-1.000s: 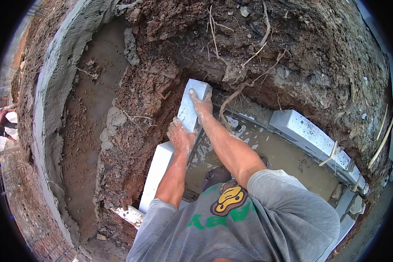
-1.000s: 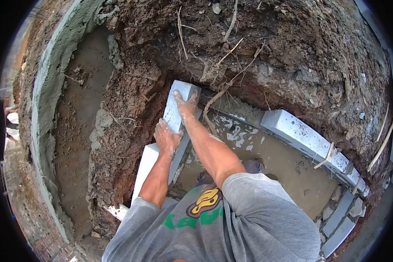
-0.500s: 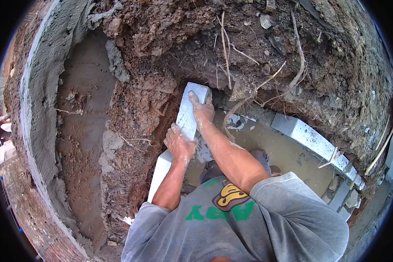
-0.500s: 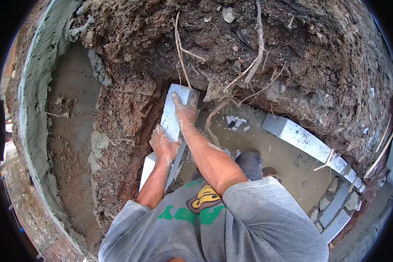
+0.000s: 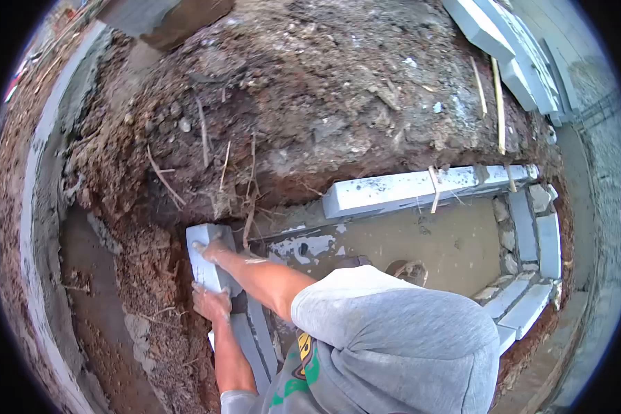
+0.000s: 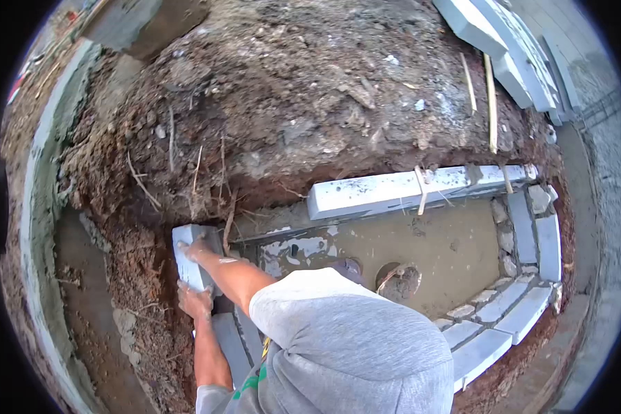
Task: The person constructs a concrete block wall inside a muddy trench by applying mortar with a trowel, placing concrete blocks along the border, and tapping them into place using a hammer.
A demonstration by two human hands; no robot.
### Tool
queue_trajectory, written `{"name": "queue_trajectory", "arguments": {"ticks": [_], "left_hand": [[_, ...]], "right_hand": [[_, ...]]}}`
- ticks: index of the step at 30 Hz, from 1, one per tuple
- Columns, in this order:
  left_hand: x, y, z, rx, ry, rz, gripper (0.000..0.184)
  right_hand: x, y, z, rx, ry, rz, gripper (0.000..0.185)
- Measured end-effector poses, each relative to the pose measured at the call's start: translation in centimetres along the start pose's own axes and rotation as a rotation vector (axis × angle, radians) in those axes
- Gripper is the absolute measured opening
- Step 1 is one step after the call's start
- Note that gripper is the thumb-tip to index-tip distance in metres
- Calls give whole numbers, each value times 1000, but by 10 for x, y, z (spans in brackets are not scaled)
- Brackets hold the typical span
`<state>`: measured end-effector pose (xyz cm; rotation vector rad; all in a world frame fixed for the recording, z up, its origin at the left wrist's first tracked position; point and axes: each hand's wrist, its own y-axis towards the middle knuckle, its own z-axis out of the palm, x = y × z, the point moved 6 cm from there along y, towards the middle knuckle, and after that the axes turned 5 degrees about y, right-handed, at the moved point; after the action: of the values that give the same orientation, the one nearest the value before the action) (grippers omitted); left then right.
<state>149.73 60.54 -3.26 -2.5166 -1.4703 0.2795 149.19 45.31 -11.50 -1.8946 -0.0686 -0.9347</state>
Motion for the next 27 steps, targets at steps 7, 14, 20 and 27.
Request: {"name": "queue_trajectory", "arguments": {"ticks": [7, 14, 20, 27], "left_hand": [[-9, -10, -7, -82, 81, -8, 93], [-8, -18, -5, -64, 87, -72, 103], [-8, -13, 2, -103, 103, -111, 104], [-58, -56, -19, -469, 268, 115, 92]], "right_hand": [[38, -265, -172, 160, -43, -1036, 48], [-145, -312, -452, -985, 161, -471, 45], [-221, -323, -451, -957, 196, -402, 38], [-286, -345, -457, -1129, 243, -237, 39]]}}
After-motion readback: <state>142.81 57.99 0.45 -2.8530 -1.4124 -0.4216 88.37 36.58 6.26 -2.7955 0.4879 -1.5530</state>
